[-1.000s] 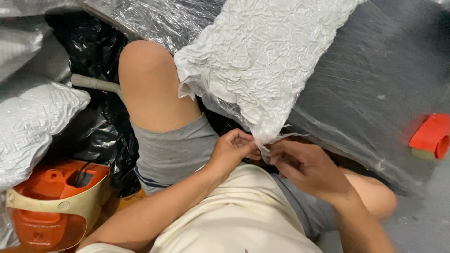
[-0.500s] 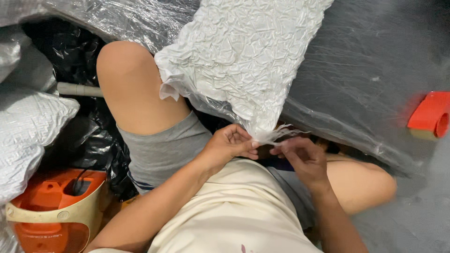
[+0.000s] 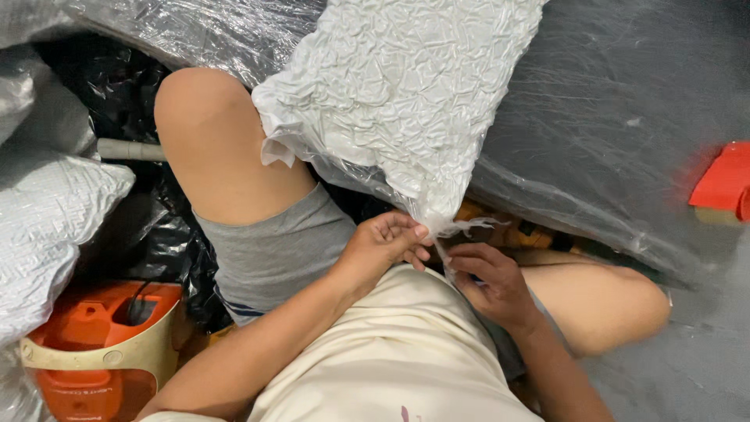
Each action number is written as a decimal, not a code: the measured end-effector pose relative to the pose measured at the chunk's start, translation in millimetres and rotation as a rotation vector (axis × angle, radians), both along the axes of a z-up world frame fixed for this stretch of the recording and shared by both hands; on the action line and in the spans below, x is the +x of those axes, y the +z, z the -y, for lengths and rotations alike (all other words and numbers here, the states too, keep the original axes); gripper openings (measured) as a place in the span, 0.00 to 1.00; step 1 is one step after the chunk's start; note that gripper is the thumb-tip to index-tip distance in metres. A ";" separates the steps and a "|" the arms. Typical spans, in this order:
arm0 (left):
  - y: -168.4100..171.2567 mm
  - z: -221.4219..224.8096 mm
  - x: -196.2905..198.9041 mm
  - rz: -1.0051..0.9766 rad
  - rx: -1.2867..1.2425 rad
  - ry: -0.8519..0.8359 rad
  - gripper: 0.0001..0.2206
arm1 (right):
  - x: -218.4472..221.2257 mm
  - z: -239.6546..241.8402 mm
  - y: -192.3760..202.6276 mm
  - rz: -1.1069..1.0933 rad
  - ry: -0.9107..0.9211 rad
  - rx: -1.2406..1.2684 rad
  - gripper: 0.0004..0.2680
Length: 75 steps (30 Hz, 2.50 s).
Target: The person compresses a pillow using a vacuum cleaner hose and then ties the plastic bag to seal it.
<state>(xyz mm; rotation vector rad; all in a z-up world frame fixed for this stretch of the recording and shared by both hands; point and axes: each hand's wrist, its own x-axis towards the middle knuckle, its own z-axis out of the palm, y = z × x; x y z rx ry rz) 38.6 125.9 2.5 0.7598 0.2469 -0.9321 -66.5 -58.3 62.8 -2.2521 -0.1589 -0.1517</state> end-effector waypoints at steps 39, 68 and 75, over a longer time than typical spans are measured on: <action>10.4 27.9 25.3 0.088 0.593 -0.251 0.05 | 8.2 22.1 -36.8 0.292 0.168 -0.254 0.09; -22.2 21.5 21.2 -0.044 0.352 -0.220 0.03 | 15.3 -31.0 -52.2 -0.685 -0.553 0.878 0.05; -15.4 23.0 23.4 0.035 0.473 -0.241 0.09 | 16.7 -17.1 -90.7 -0.824 -0.617 1.375 0.06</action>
